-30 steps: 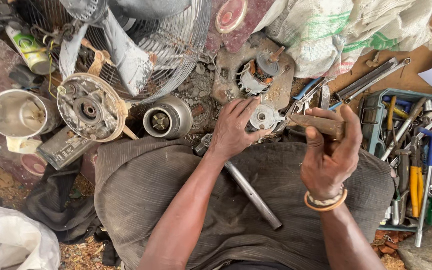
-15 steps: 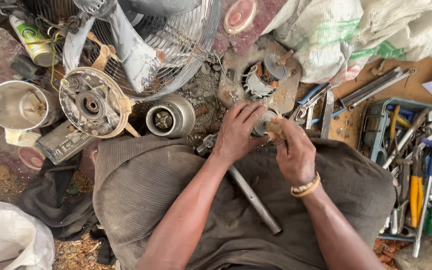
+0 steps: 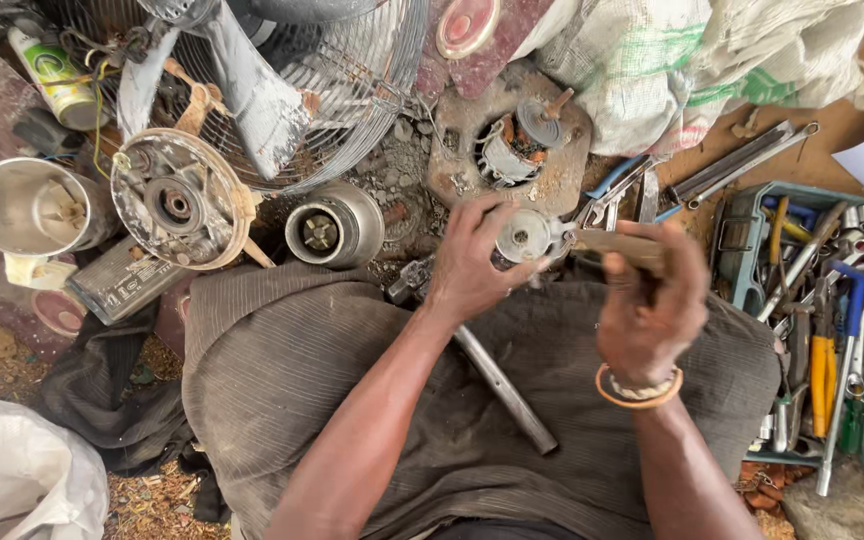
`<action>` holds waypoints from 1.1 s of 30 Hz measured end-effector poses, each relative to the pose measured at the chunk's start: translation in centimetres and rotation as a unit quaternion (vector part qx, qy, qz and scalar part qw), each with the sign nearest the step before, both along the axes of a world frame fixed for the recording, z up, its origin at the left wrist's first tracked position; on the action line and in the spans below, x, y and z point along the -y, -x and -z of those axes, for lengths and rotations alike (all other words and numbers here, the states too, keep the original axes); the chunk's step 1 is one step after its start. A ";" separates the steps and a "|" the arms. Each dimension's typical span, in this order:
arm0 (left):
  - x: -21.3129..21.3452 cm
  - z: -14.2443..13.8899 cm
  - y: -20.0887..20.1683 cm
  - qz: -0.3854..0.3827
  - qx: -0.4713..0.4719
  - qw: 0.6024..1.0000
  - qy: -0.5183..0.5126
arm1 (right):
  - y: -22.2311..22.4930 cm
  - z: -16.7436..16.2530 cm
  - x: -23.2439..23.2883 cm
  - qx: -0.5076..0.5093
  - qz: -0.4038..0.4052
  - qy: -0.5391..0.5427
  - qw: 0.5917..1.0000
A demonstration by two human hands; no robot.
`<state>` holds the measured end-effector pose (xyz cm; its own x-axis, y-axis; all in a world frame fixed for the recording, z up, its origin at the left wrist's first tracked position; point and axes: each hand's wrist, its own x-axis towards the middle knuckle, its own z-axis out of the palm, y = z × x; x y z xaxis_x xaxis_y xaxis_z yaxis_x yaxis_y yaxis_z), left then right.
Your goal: The person disassembles a small white plastic fan component using pliers and a screwdriver, then uses a hammer to tap out a metal piece. They place the removed metal piece into a metal cup and continue working on the component.
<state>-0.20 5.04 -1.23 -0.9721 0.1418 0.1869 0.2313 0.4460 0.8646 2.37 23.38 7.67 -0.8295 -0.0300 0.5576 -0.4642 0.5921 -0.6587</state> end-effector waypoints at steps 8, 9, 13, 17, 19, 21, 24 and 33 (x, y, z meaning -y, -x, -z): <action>0.2 0.9 -1.4 0.093 0.408 0.664 -0.620 | -2.3 0.3 -2.0 0.178 0.109 0.120 0.971; 0.2 1.3 -1.6 0.104 0.399 0.651 -0.637 | -2.2 0.5 -2.2 0.197 0.130 0.085 0.968; -0.2 3.1 -2.0 0.083 0.414 0.616 -0.665 | 0.2 0.8 -5.0 0.187 0.140 -0.072 0.970; -0.3 4.5 -2.2 -0.049 0.415 0.592 -0.689 | 4.1 0.9 -9.7 0.282 0.155 -0.171 0.931; 0.0 4.8 -2.1 -0.031 0.386 0.601 -0.699 | 6.8 0.9 -12.6 0.343 0.169 -0.254 0.888; 0.5 4.7 -1.9 -0.011 0.346 0.607 -0.715 | 8.5 1.1 -15.4 0.385 0.174 -0.317 0.849; 0.7 4.3 -1.5 -0.011 0.329 0.605 -0.725 | 8.5 1.0 -20.1 0.409 0.190 -0.364 0.815; -0.2 3.9 -1.4 0.016 0.345 0.670 -0.657 | 8.5 6.9 -22.0 0.475 0.133 -0.470 0.732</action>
<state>1.18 5.29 -5.08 -0.8914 0.3181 -0.3228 -0.4350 -0.8004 0.4125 -6.13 45.33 0.77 -0.8762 0.2019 -0.4375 0.1519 0.9774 0.1469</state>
